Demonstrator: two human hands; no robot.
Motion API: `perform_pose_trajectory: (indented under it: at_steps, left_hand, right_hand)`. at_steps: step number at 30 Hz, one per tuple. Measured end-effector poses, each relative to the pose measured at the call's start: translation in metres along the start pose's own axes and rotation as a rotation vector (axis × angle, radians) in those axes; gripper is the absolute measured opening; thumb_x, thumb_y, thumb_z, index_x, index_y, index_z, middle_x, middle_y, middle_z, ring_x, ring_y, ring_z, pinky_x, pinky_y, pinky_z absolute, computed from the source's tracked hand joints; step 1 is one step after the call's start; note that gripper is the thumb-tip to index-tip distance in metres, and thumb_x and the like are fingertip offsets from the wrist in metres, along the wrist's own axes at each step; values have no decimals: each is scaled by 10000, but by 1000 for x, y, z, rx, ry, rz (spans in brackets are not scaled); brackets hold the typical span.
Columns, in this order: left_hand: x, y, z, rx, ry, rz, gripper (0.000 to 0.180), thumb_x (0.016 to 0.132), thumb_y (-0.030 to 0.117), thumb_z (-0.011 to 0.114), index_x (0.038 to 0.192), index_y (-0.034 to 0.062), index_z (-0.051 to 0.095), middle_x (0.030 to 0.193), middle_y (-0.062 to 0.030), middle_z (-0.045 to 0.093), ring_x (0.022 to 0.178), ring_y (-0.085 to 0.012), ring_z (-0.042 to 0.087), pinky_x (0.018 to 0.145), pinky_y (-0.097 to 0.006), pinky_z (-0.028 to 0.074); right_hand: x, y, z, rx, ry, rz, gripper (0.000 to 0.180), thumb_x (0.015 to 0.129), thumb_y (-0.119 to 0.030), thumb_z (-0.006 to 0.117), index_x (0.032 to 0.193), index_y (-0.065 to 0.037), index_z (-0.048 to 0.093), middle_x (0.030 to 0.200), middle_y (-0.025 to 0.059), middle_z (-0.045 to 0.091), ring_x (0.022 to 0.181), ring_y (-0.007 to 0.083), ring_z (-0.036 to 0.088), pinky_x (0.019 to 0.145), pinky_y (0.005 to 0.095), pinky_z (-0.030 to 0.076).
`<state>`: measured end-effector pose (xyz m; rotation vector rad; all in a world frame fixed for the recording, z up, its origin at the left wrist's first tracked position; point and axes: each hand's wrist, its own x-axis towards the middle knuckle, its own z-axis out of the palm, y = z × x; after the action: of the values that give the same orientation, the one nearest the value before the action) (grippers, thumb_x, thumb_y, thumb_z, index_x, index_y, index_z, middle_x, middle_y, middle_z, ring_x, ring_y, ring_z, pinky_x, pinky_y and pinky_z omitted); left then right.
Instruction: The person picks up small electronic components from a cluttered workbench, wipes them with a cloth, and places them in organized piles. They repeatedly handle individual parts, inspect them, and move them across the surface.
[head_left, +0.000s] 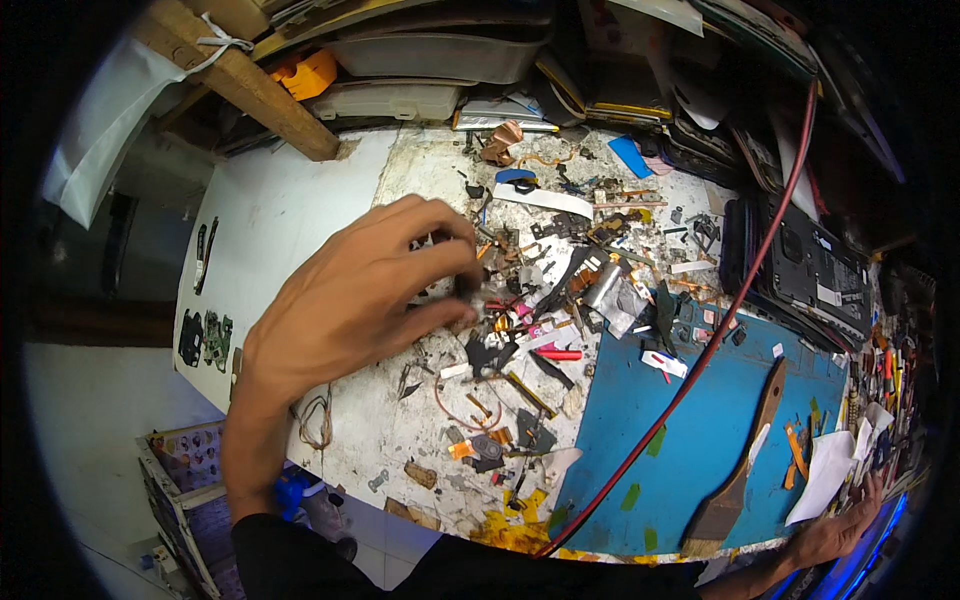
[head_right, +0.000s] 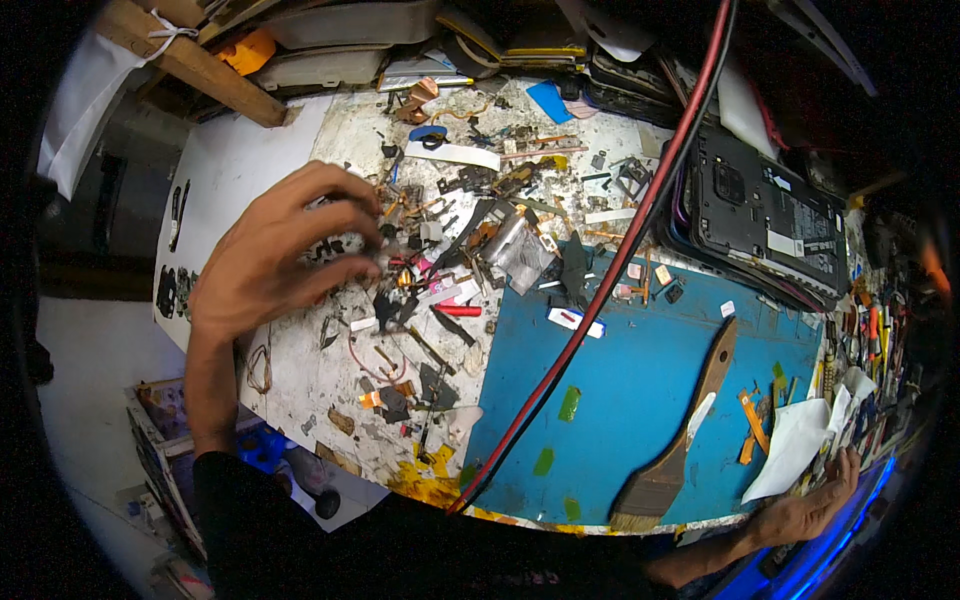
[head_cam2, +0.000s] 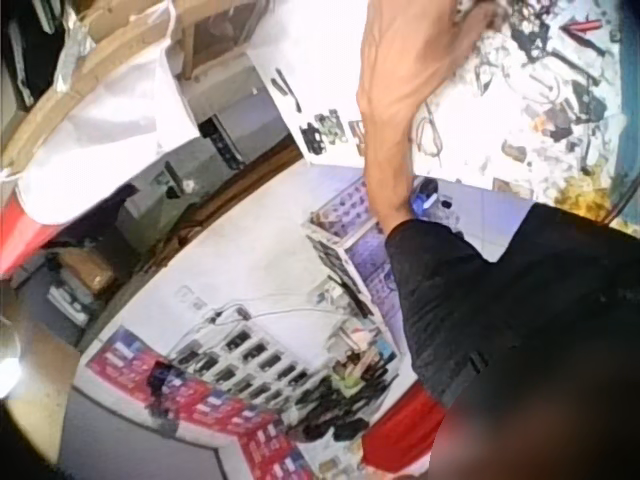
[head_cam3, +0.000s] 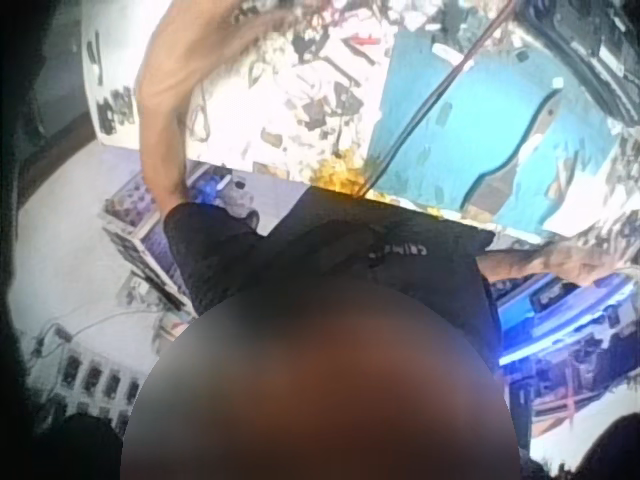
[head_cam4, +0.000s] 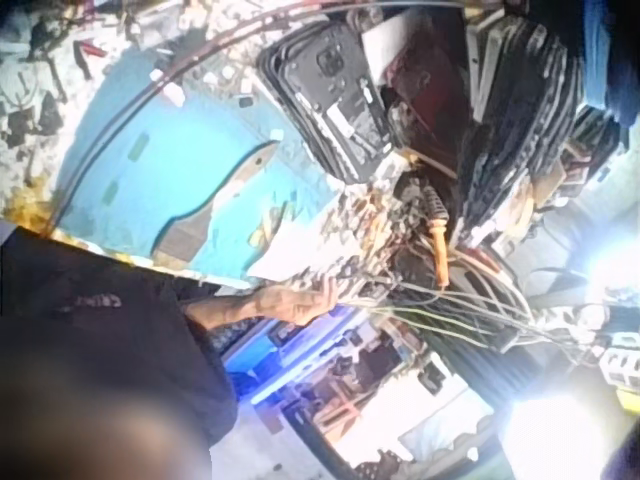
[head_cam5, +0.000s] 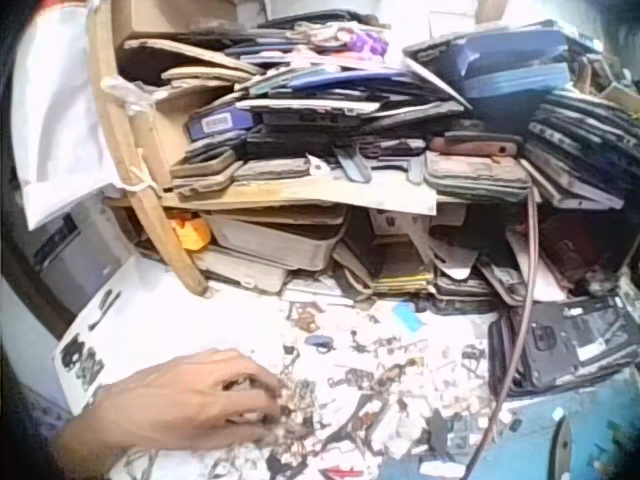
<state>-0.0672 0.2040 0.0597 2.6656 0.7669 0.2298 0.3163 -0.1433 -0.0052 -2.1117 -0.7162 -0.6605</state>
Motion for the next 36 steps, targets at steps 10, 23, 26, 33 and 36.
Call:
perform_pose_trajectory:
  at_steps: [10, 23, 26, 33, 36]
  left_hand:
    - [12, 7, 27, 128, 204, 139, 277, 769, 172, 792, 1021, 110, 697, 1287, -120, 556, 1194, -332, 520, 965, -454, 457]
    - [5, 2, 11, -185, 278, 251, 265, 660, 39, 863, 775, 48, 624, 942, -139, 716, 912, -250, 689, 921, -453, 489]
    - [2, 6, 12, -165, 289, 274, 283, 672, 25, 855, 832, 63, 626, 900, -119, 738, 852, -211, 704, 947, -469, 466]
    - [-8, 27, 17, -113, 256, 520, 300, 780, 101, 795, 1042, 38, 664, 1035, -73, 720, 890, -221, 687, 848, -392, 532]
    - [-17, 39, 19, -38, 280, 612, 318, 769, 98, 767, 1078, 54, 706, 999, -81, 701, 878, -238, 675, 800, -369, 543]
  right_hand:
    - [2, 9, -1, 31, 16, -29, 489, 1092, -317, 327, 1224, 75, 587, 1260, 161, 602, 1176, 275, 571, 1051, 405, 436]
    - [-1, 8, -3, 43, 20, -9, 451, 1093, -246, 322, 1153, 92, 614, 1253, 153, 596, 1163, 267, 563, 1020, 375, 443]
    - [-1, 10, -3, 29, 30, -57, 389, 1081, -211, 377, 1105, 71, 644, 1214, 126, 615, 1045, 217, 573, 890, 341, 457]
    - [-8, -31, 3, 140, 172, -286, 140, 991, -21, 525, 983, 62, 637, 1061, 169, 620, 993, 269, 599, 851, 357, 497]
    - [-29, -80, -5, 339, 141, -332, 110, 960, -24, 552, 954, 47, 636, 1009, 171, 628, 943, 279, 614, 823, 377, 508]
